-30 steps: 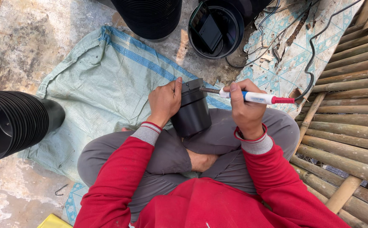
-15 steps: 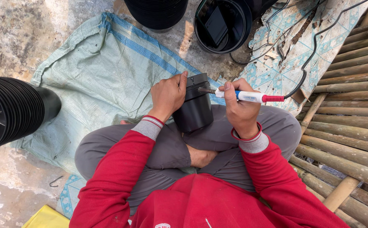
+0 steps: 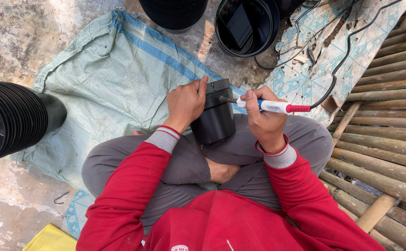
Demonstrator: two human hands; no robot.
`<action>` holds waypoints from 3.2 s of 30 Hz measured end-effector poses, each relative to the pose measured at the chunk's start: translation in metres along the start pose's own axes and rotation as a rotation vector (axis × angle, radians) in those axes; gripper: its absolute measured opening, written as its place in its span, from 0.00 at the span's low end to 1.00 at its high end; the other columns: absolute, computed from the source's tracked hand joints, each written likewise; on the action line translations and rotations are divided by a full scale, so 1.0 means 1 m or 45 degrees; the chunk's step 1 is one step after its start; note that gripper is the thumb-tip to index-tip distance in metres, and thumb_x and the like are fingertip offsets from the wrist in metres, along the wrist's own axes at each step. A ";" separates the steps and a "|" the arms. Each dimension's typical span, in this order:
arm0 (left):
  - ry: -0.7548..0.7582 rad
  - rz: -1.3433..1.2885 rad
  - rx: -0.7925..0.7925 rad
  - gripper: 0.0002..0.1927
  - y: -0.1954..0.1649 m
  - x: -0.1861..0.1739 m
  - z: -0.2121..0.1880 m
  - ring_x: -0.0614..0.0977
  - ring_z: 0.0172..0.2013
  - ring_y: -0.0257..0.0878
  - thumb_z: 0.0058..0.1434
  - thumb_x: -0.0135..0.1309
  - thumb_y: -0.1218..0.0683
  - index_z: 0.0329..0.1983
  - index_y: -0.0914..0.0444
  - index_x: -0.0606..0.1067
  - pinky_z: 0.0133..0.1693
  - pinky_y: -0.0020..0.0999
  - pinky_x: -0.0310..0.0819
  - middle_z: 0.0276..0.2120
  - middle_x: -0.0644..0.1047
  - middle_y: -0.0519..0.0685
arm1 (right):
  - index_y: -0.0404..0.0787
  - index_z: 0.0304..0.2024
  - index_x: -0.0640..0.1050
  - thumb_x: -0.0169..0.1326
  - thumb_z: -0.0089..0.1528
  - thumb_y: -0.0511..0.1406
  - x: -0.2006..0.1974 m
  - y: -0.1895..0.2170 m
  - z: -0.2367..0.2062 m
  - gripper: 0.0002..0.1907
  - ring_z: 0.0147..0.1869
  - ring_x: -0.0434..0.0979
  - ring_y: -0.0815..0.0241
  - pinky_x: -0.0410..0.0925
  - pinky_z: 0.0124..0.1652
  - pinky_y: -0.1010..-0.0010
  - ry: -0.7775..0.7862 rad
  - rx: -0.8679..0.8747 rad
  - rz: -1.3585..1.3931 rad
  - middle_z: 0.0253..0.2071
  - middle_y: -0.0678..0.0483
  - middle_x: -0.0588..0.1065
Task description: The person sits on a tarp and uses a handheld electric drill to make holes in the sides of black plastic pots. They pick up a pot from a stack, drill a hole, and place it back on the stack, repeating this process.
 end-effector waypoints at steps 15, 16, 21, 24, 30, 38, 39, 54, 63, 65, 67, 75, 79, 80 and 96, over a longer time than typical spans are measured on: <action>-0.007 0.009 0.008 0.28 0.000 0.000 0.000 0.79 0.16 0.52 0.74 0.41 0.41 0.25 0.58 0.81 0.21 0.46 0.69 0.13 0.75 0.53 | 0.33 0.35 0.78 0.54 0.72 0.34 0.004 0.002 0.001 0.12 0.28 0.72 0.70 0.65 0.30 0.77 0.017 -0.033 -0.022 0.26 0.54 0.76; 0.007 0.010 -0.007 0.28 0.001 0.001 0.000 0.79 0.16 0.52 0.74 0.41 0.40 0.25 0.58 0.80 0.21 0.46 0.69 0.13 0.75 0.53 | 0.33 0.35 0.78 0.54 0.72 0.34 0.005 0.003 0.000 0.12 0.28 0.72 0.70 0.65 0.30 0.76 0.025 -0.029 -0.041 0.25 0.54 0.76; 0.003 -0.014 -0.009 0.28 0.001 0.000 0.000 0.79 0.15 0.51 0.74 0.41 0.40 0.26 0.58 0.82 0.21 0.45 0.69 0.13 0.76 0.53 | 0.33 0.34 0.76 0.54 0.72 0.34 0.011 0.002 0.001 0.12 0.28 0.73 0.69 0.66 0.31 0.75 0.029 -0.041 -0.045 0.26 0.54 0.77; 0.023 -0.033 -0.028 0.27 0.001 0.000 0.000 0.79 0.15 0.50 0.74 0.41 0.41 0.28 0.58 0.82 0.21 0.44 0.69 0.13 0.76 0.52 | 0.33 0.34 0.75 0.54 0.72 0.34 0.013 -0.002 0.002 0.12 0.28 0.73 0.69 0.66 0.30 0.75 0.020 -0.034 -0.049 0.27 0.53 0.77; -0.003 -0.033 -0.011 0.26 -0.001 -0.001 -0.001 0.80 0.16 0.49 0.73 0.41 0.41 0.31 0.57 0.83 0.21 0.44 0.69 0.14 0.77 0.52 | 0.34 0.34 0.74 0.54 0.72 0.34 0.017 -0.004 0.003 0.12 0.29 0.77 0.67 0.69 0.31 0.75 0.067 -0.046 -0.047 0.28 0.52 0.79; 0.012 0.001 -0.021 0.26 0.000 0.001 -0.001 0.80 0.17 0.50 0.74 0.41 0.41 0.34 0.57 0.84 0.22 0.44 0.70 0.16 0.78 0.52 | 0.34 0.35 0.75 0.54 0.71 0.33 0.021 -0.003 0.005 0.11 0.30 0.79 0.65 0.69 0.31 0.74 0.083 -0.053 -0.046 0.30 0.51 0.80; 0.014 0.016 -0.023 0.26 0.000 0.001 -0.001 0.80 0.18 0.51 0.74 0.41 0.41 0.33 0.57 0.84 0.23 0.45 0.71 0.16 0.78 0.52 | 0.34 0.34 0.75 0.54 0.71 0.33 0.022 -0.002 0.005 0.11 0.30 0.79 0.65 0.70 0.32 0.74 0.082 -0.060 -0.048 0.30 0.51 0.80; 0.042 -0.010 -0.044 0.26 0.003 0.002 -0.002 0.82 0.20 0.52 0.73 0.40 0.40 0.35 0.56 0.84 0.24 0.46 0.72 0.17 0.79 0.53 | 0.35 0.34 0.74 0.54 0.71 0.33 0.026 -0.009 0.005 0.10 0.30 0.78 0.67 0.70 0.31 0.75 0.088 -0.040 -0.044 0.30 0.52 0.80; 0.057 0.004 -0.070 0.26 0.004 0.005 -0.002 0.81 0.19 0.51 0.74 0.41 0.40 0.32 0.56 0.83 0.24 0.46 0.72 0.17 0.78 0.53 | 0.36 0.33 0.74 0.55 0.71 0.33 0.026 -0.003 0.007 0.11 0.28 0.79 0.67 0.70 0.30 0.75 0.090 -0.051 -0.045 0.28 0.53 0.79; 0.048 0.011 -0.055 0.26 0.003 0.002 -0.002 0.81 0.20 0.52 0.74 0.41 0.40 0.32 0.57 0.83 0.24 0.47 0.71 0.17 0.78 0.53 | 0.36 0.33 0.75 0.55 0.70 0.33 0.026 0.000 0.007 0.11 0.27 0.78 0.67 0.69 0.29 0.75 0.085 -0.047 -0.069 0.27 0.53 0.78; 0.005 0.015 -0.029 0.25 -0.001 -0.001 -0.003 0.81 0.20 0.54 0.74 0.42 0.41 0.31 0.56 0.83 0.24 0.48 0.71 0.17 0.78 0.53 | 0.35 0.32 0.74 0.56 0.69 0.32 0.024 0.005 0.006 0.11 0.26 0.76 0.67 0.67 0.28 0.74 0.097 -0.042 -0.097 0.25 0.53 0.78; -0.055 -0.205 0.079 0.25 0.010 -0.012 0.004 0.78 0.22 0.54 0.74 0.47 0.43 0.25 0.60 0.79 0.27 0.47 0.69 0.17 0.75 0.55 | 0.33 0.37 0.74 0.48 0.78 0.33 -0.066 0.010 -0.007 0.14 0.27 0.67 0.66 0.60 0.27 0.74 -0.399 -0.192 0.096 0.30 0.50 0.72; 0.004 -1.042 -0.029 0.27 0.052 -0.029 0.013 0.65 0.26 0.37 0.82 0.47 0.45 0.28 0.65 0.70 0.33 0.37 0.63 0.23 0.67 0.47 | 0.38 0.37 0.70 0.49 0.77 0.36 -0.110 -0.025 0.015 0.13 0.17 0.58 0.64 0.52 0.19 0.70 -0.633 0.052 0.729 0.19 0.56 0.61; -0.018 -1.265 -0.086 0.26 0.064 -0.036 0.014 0.64 0.28 0.32 0.82 0.46 0.45 0.28 0.64 0.70 0.34 0.33 0.62 0.23 0.68 0.43 | 0.39 0.36 0.70 0.48 0.77 0.37 -0.116 -0.031 0.019 0.14 0.15 0.53 0.65 0.50 0.19 0.70 -0.631 0.107 0.832 0.16 0.58 0.57; -0.927 -1.698 -0.081 0.30 0.072 -0.347 -0.169 0.78 0.65 0.47 0.73 0.43 0.40 0.70 0.63 0.66 0.66 0.48 0.69 0.65 0.74 0.53 | 0.37 0.36 0.69 0.48 0.78 0.40 -0.127 -0.070 0.021 0.17 0.18 0.53 0.64 0.52 0.25 0.69 -0.472 0.204 1.095 0.18 0.56 0.57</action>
Point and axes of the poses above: each hand's wrist, its own z-axis towards the middle knuckle, its own x-axis out of the palm, y = z × x, the point moved 7 cm from there along z, towards the middle knuckle
